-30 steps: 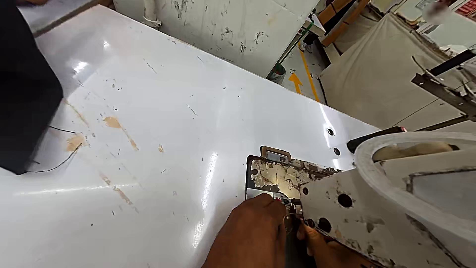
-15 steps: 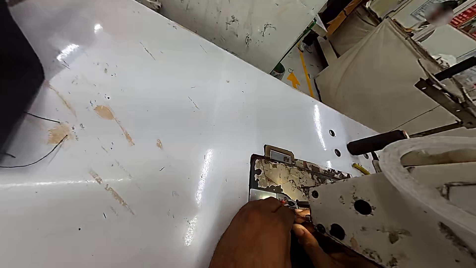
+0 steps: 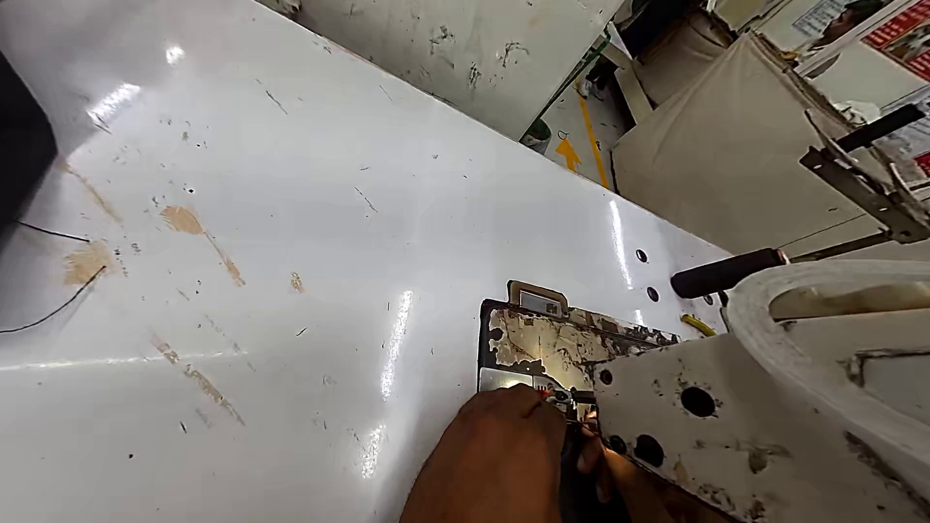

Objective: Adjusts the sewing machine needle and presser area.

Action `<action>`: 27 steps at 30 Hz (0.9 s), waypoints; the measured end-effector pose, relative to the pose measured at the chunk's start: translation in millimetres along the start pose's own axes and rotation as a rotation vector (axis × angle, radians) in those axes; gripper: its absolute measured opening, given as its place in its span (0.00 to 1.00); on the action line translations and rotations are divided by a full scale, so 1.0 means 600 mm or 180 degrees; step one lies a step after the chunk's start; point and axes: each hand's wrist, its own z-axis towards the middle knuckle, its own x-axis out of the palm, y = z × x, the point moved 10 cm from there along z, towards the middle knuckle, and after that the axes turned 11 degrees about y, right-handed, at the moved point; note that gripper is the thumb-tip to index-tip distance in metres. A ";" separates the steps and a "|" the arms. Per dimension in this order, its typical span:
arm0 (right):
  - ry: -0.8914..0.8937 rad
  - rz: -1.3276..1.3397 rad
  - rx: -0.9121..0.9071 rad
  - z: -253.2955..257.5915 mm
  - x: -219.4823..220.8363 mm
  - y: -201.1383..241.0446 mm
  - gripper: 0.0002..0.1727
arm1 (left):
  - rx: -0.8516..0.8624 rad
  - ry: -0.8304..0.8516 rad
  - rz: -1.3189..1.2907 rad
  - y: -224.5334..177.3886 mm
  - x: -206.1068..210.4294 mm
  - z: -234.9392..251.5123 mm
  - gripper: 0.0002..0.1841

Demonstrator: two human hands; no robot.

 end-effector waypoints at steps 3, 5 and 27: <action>-0.0034 -0.0023 0.0035 0.002 0.000 0.000 0.10 | -0.0074 -0.0031 0.0010 0.000 -0.002 -0.001 0.10; -0.0024 -0.0055 -0.0008 0.005 0.001 0.003 0.09 | -0.0091 -0.0069 0.0017 0.001 -0.003 -0.002 0.09; -0.0070 -0.0032 -0.0063 0.000 -0.006 -0.009 0.07 | -0.0200 -0.0047 0.0032 0.004 -0.004 -0.002 0.09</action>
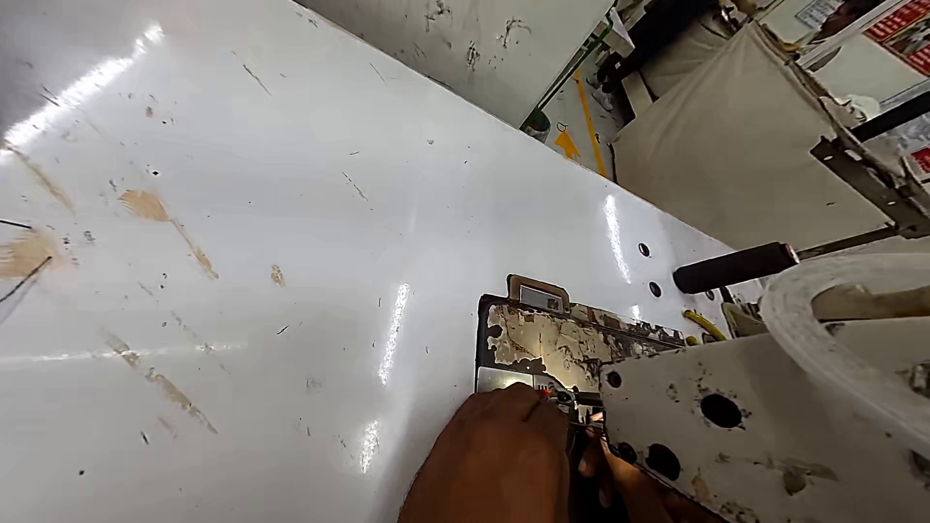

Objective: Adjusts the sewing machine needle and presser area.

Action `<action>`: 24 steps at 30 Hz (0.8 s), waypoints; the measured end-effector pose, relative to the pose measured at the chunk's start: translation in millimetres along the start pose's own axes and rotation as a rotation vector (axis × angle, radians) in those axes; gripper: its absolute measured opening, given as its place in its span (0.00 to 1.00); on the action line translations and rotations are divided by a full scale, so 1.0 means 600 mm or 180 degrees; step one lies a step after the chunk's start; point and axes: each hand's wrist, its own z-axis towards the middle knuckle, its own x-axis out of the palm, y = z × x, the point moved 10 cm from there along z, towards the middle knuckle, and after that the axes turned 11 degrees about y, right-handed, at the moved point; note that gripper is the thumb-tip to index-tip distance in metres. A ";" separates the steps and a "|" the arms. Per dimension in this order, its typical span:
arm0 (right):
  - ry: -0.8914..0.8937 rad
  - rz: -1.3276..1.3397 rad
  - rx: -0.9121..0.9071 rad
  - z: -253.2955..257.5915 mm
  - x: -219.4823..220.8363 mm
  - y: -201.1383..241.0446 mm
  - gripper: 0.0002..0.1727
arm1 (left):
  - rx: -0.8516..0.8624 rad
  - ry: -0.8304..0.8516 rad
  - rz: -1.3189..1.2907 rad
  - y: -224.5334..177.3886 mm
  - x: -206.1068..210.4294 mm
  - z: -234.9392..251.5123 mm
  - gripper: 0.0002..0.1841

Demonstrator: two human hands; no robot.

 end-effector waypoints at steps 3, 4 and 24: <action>-0.0035 -0.0133 -0.0009 0.003 0.010 0.017 0.08 | 0.0025 -0.0012 0.0033 -0.002 0.001 0.000 0.09; -0.0030 -0.0217 -0.0040 0.003 0.012 0.021 0.07 | 0.0019 -0.0002 0.0025 -0.001 0.001 0.001 0.10; -0.0487 -0.1067 -0.0253 0.009 0.011 0.030 0.11 | 0.0014 -0.0093 0.0261 0.002 0.004 0.000 0.11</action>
